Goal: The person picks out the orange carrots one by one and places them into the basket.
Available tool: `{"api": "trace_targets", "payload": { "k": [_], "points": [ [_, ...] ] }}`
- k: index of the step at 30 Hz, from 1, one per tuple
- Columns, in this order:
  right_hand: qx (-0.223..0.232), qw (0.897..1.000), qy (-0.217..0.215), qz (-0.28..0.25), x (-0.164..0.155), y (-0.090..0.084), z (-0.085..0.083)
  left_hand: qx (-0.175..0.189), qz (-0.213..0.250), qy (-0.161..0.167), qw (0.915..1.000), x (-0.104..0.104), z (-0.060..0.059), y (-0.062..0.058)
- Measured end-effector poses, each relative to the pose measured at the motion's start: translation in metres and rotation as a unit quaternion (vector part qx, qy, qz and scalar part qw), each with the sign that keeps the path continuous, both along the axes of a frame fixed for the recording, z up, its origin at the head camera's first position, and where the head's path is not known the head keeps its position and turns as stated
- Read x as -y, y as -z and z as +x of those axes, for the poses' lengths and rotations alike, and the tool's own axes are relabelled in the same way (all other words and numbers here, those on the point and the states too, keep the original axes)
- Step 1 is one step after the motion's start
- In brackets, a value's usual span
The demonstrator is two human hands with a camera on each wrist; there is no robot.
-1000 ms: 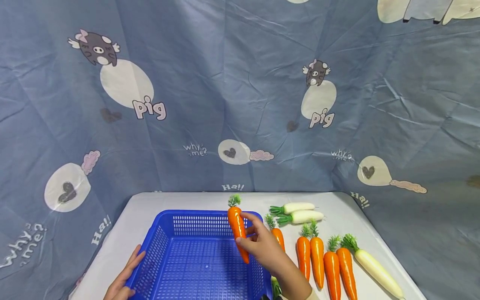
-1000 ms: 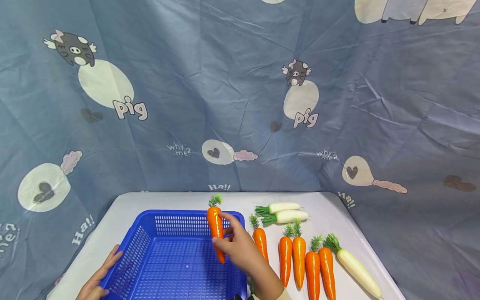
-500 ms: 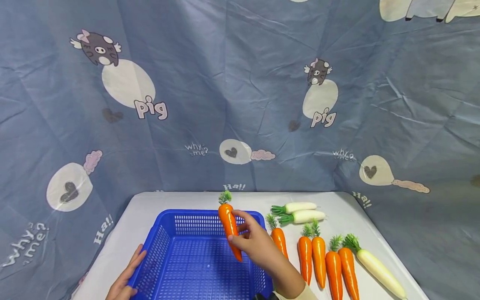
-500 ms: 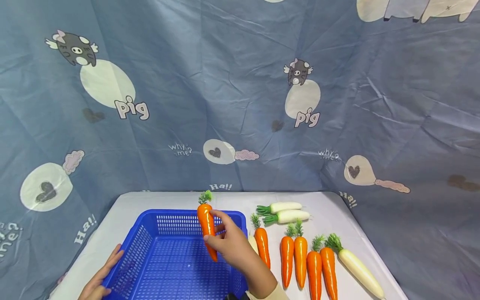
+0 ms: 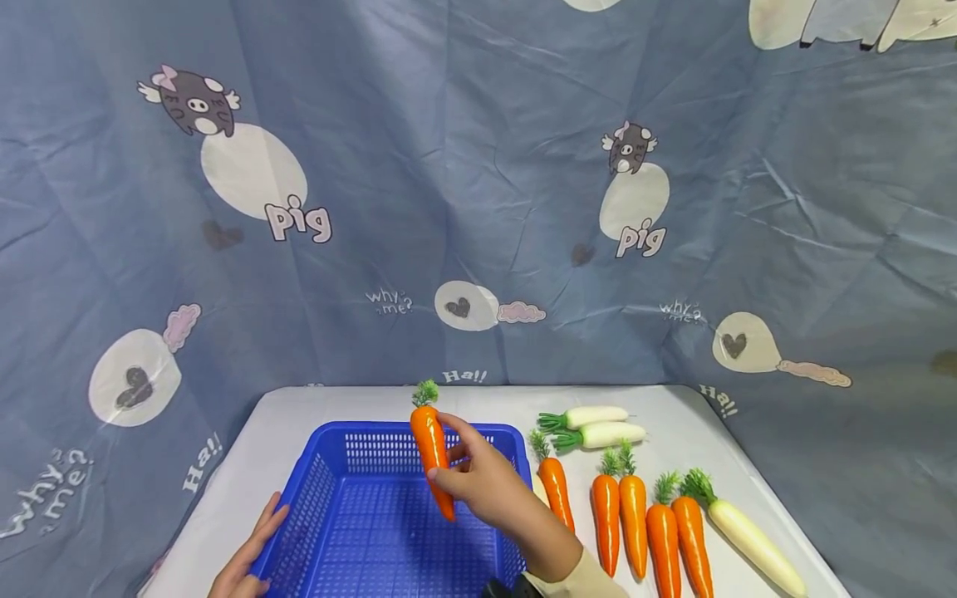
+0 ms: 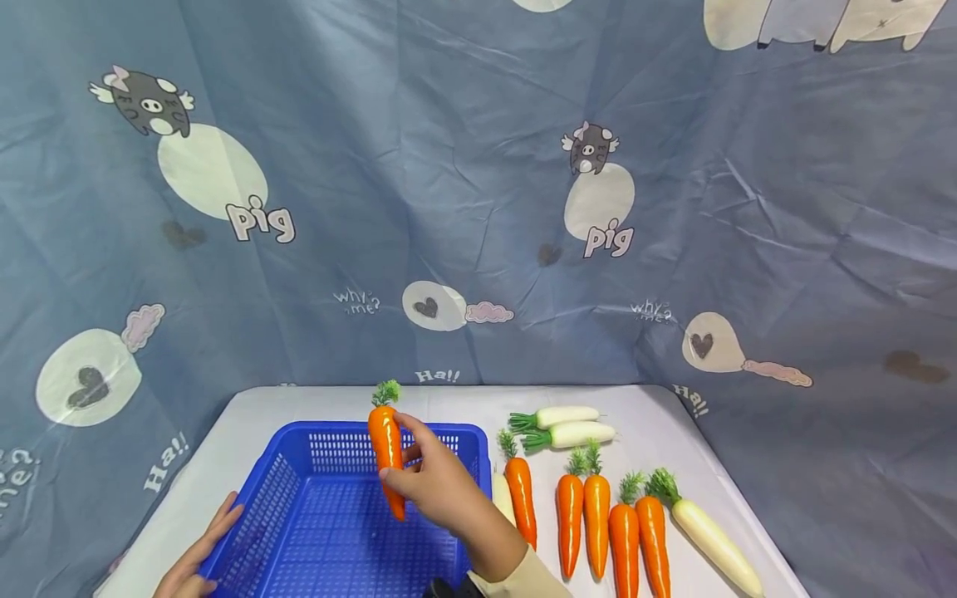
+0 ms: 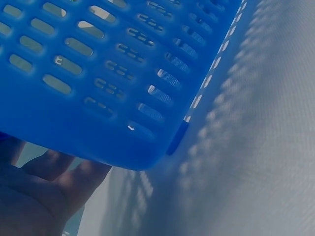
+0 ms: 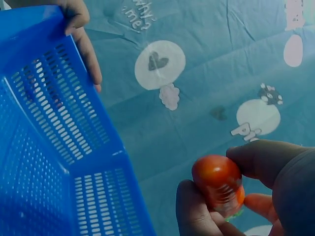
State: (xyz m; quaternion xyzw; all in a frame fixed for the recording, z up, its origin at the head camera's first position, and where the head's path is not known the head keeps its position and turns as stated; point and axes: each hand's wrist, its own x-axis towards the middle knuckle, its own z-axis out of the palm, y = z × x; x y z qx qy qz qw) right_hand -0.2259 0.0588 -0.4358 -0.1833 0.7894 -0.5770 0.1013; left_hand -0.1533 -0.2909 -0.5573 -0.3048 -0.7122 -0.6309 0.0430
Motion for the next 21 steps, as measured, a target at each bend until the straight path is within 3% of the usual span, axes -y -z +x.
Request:
{"api": "trace_targets", "payload": {
  "k": [4,13,21],
  "points": [
    [0.015,1.000,-0.015,-0.007,0.008,-0.002,-0.002,0.003,-0.004,-0.025,0.9997,-0.002,0.003,-0.001],
    [0.086,0.993,-0.009,-0.085,0.033,0.006,0.000,0.013,0.005,-0.025,0.9996,-0.003,0.005,-0.003],
    [0.086,0.993,0.003,-0.082,0.046,0.006,0.000,0.025,-0.010,-0.056,0.9981,-0.005,0.006,-0.004]
  ]
}}
